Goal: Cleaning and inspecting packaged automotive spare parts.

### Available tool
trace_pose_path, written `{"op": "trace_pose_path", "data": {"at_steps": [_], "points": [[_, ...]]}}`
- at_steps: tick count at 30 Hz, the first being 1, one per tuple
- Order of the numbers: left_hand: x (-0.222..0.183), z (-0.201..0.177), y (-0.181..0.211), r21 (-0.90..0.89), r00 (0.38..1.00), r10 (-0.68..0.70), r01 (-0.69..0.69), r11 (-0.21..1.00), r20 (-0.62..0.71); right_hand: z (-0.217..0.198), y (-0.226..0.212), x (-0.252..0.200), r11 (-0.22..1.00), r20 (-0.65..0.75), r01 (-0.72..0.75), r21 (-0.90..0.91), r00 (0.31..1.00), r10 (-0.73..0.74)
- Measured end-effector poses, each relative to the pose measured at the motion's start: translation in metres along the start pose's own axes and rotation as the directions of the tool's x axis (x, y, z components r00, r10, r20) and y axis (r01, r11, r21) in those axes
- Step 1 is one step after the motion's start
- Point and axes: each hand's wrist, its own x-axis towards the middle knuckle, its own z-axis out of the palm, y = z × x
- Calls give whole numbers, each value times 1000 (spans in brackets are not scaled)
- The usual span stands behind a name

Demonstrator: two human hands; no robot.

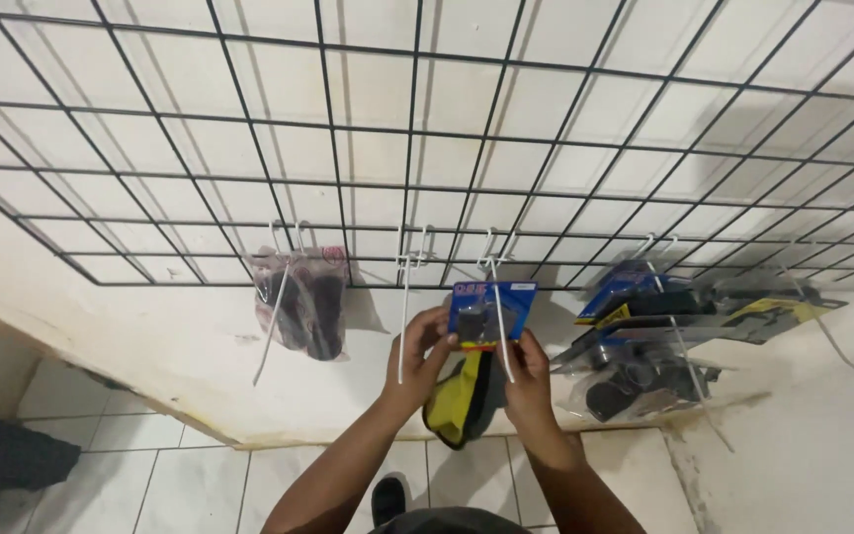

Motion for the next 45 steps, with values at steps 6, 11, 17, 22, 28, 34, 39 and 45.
{"op": "trace_pose_path", "data": {"at_steps": [6, 11, 17, 22, 28, 34, 39, 45], "points": [[-6, -22, 26, -120, 963, 31, 1, 993, 268, -21, 1, -29, 996, 52, -89, -9, 995, 89], [-16, -28, 1, -266, 908, 177, -76, 961, 379, -22, -11, -55, 995, 43, 2, -98, 999, 2], [-30, -32, 15, -378, 866, 184, 6, 926, 465, -43, 1, -90, 982, -130, -78, -171, 990, 56], [-36, -36, 25, -385, 817, 336, -154, 910, 468, -45, 2, -125, 970, -276, -131, -203, 959, 72], [-52, -39, 21, -262, 576, -102, 513, 817, 811, 4, -37, -187, 981, -465, -159, -114, 881, 89], [-103, -46, 1, -100, 454, -280, 650, 753, 846, 56, -45, -242, 820, -749, -502, -275, 647, 145], [-116, -69, -11, -264, 391, -171, 828, 494, 905, 98, -62, -284, 783, -815, -580, -224, 552, 176], [-75, -109, 3, -105, 300, -227, 786, 609, 926, 161, -97, -283, 443, -941, -889, -112, 238, 240]]}}
